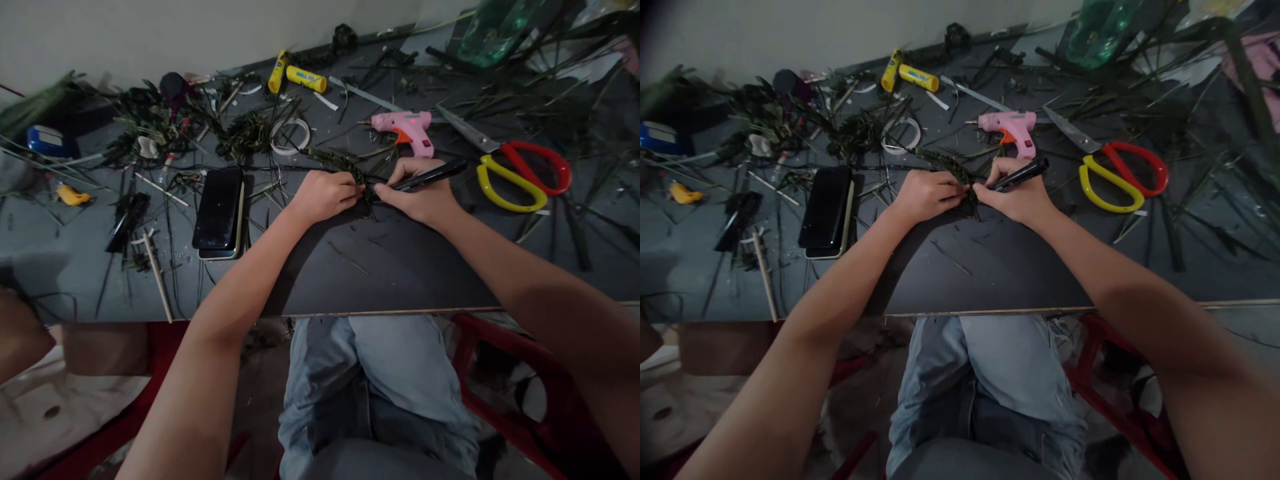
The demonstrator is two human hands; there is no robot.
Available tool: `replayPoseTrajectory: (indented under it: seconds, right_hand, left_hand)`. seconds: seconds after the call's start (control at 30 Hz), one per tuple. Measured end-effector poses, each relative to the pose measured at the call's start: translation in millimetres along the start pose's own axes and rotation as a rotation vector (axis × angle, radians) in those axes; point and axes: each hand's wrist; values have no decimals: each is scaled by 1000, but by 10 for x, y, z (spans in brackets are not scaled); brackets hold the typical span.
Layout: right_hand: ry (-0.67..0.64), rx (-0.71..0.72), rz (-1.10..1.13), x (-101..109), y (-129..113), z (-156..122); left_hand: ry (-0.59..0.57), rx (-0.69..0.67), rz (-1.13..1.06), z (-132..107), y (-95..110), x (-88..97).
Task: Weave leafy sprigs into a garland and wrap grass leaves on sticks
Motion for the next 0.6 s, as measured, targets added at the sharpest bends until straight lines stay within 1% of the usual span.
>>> replayPoseTrajectory:
  seconds: [0.13,0.3,0.6]
  right_hand:
    - [1,-2,4,-4,-3,3]
    - [-15,9,-17,-8,-8,-5]
    - [-4,-21,-16,-14,-19,-6]
  left_hand:
    - [14,-22,12,-3,4,16]
    - [26,-14,2,-14,14,27]
    - [-28,-14,-11,-14,9,37]
Point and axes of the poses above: each hand's wrist, its own z-axis towards the middle knuckle, its own x-axis out of the back of the hand, y = z × x, and after that the axes turned 15 degrees about x, right-handed
